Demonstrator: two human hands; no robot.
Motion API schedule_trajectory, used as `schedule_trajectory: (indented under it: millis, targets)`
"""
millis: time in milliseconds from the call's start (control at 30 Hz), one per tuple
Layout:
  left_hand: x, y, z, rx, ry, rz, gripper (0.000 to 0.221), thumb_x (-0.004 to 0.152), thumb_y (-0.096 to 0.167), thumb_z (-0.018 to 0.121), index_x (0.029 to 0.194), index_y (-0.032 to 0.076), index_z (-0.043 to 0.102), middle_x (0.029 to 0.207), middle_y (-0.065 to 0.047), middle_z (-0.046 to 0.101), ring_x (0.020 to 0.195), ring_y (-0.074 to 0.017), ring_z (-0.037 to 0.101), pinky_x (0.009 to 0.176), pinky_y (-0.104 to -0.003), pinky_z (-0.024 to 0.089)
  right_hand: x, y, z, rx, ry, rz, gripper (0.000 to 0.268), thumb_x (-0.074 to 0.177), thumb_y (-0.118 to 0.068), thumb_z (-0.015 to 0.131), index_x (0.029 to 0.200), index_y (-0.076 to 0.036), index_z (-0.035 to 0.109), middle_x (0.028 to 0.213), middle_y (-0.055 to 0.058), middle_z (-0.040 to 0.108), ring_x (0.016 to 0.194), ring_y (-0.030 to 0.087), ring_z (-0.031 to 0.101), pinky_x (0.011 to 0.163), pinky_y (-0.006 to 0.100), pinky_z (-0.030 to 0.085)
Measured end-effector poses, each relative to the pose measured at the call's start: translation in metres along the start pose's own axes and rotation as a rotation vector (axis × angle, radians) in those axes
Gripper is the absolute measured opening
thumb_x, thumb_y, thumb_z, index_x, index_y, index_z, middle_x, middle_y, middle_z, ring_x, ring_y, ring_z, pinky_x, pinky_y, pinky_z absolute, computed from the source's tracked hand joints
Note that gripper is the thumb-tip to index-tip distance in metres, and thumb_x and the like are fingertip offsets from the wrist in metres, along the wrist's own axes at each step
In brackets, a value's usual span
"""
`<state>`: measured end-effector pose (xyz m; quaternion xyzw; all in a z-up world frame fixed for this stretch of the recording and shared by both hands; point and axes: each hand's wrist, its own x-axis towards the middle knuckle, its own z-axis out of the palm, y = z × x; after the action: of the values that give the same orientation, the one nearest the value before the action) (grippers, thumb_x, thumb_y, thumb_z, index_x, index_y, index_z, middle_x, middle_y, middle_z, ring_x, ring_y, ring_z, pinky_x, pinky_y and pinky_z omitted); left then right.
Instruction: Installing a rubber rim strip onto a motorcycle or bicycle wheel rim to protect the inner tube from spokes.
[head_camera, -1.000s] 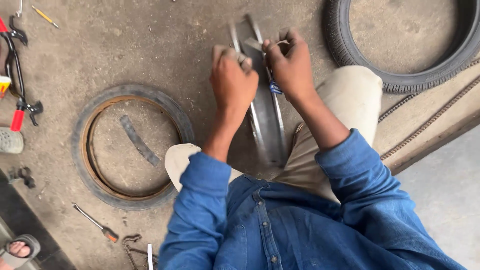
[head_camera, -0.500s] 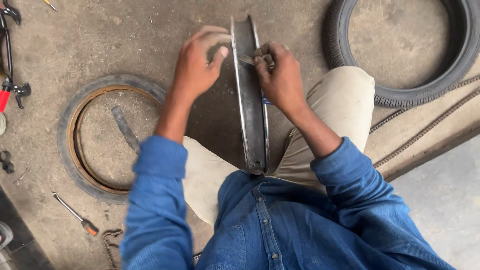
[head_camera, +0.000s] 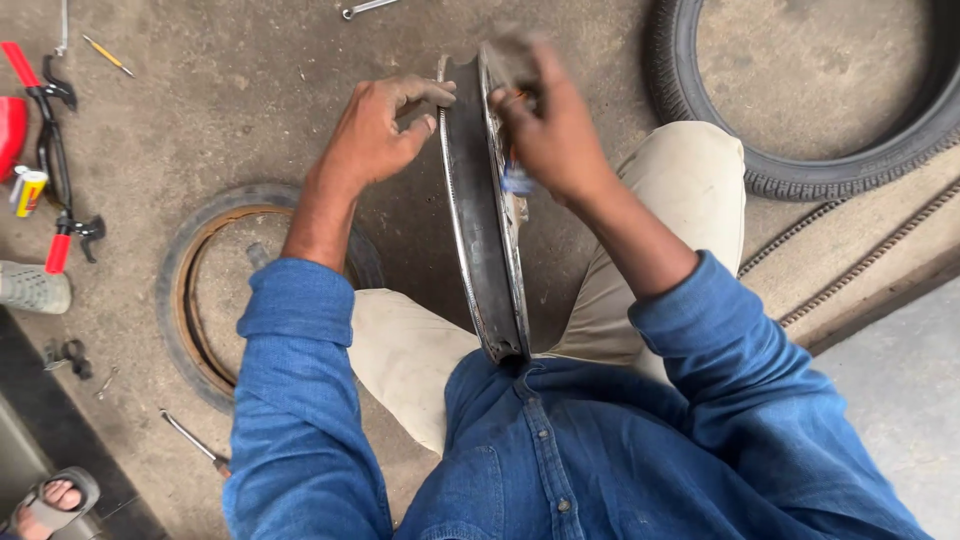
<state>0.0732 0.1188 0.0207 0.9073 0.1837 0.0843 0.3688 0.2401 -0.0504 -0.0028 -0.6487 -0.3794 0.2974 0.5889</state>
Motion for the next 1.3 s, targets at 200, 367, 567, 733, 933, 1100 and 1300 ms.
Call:
schedule_trajectory:
  millis: [200, 367, 567, 733, 933, 1100, 1300]
  targets:
    - [-0.002, -0.016, 0.014, -0.323, 0.078, -0.026, 0.038, 0.089, -0.01, 0.059, 0.124, 0.004, 0.069, 0.139, -0.012, 0.067, 0.135, -0.0287, 0.062, 0.117, -0.042, 0.048, 0.02, -0.021, 0.03, -0.624, -0.173, -0.101, 0.02, 0.089, -0.021, 0.076, 0.102, -0.006, 0.08, 0.102, 0.018, 0.076, 0.092, 0.033, 0.075, 0.088, 0.043, 0.058]
    - [-0.001, -0.023, 0.022, -0.31, 0.131, -0.041, 0.048, 0.084, -0.017, 0.052, 0.122, 0.004, 0.072, 0.138, -0.014, 0.068, 0.134, -0.0299, 0.061, 0.118, -0.042, 0.045, 0.037, -0.033, 0.035, -0.8, -0.287, 0.126, 0.038, 0.077, -0.04, 0.088, 0.097, -0.009, 0.079, 0.096, 0.015, 0.075, 0.085, 0.03, 0.075, 0.081, 0.042, 0.059]
    - [-0.013, -0.009, 0.024, -0.238, 0.198, -0.025, 0.047, 0.08, -0.014, 0.048, 0.114, 0.005, 0.074, 0.129, -0.011, 0.073, 0.128, -0.0258, 0.068, 0.11, -0.038, 0.055, 0.027, -0.033, 0.013, -0.727, -0.355, 0.138, 0.04, 0.071, -0.038, 0.092, 0.104, -0.017, 0.081, 0.097, 0.009, 0.078, 0.091, 0.027, 0.074, 0.083, 0.041, 0.056]
    - [-0.045, -0.005, 0.033, -0.077, 0.295, 0.159, 0.043, 0.078, -0.015, 0.05, 0.108, 0.002, 0.075, 0.125, -0.014, 0.075, 0.134, -0.0328, 0.063, 0.116, -0.042, 0.049, -0.008, -0.044, 0.008, -0.615, -0.391, 0.171, 0.042, 0.07, -0.034, 0.091, 0.108, -0.018, 0.08, 0.1, 0.006, 0.079, 0.095, 0.023, 0.075, 0.085, 0.039, 0.057]
    - [-0.082, 0.001, 0.051, -0.041, 0.237, 0.237, 0.032, 0.088, -0.002, 0.073, 0.119, 0.005, 0.072, 0.136, -0.013, 0.067, 0.14, -0.0371, 0.053, 0.118, -0.05, 0.043, -0.051, -0.06, 0.013, -0.829, -0.321, 0.078, 0.026, 0.075, -0.024, 0.086, 0.098, -0.012, 0.08, 0.099, 0.015, 0.075, 0.094, 0.033, 0.073, 0.085, 0.044, 0.056]
    - [-0.094, 0.0, 0.073, 0.211, 0.411, 0.386, 0.03, 0.086, 0.012, 0.084, 0.115, 0.009, 0.074, 0.125, -0.008, 0.071, 0.125, -0.0289, 0.065, 0.112, -0.048, 0.052, -0.073, -0.064, 0.015, -1.074, -0.271, 0.034, 0.022, 0.082, -0.025, 0.08, 0.09, -0.004, 0.076, 0.104, 0.022, 0.069, 0.089, 0.039, 0.07, 0.083, 0.048, 0.057]
    - [-0.114, 0.004, 0.091, 0.27, 0.563, 0.475, 0.017, 0.095, 0.003, 0.079, 0.111, 0.002, 0.075, 0.111, -0.01, 0.073, 0.112, -0.0266, 0.071, 0.105, -0.042, 0.061, -0.084, -0.083, 0.016, -1.101, -0.4, -0.015, 0.015, 0.085, -0.02, 0.075, 0.093, -0.007, 0.076, 0.109, 0.018, 0.066, 0.088, 0.039, 0.069, 0.081, 0.049, 0.056]
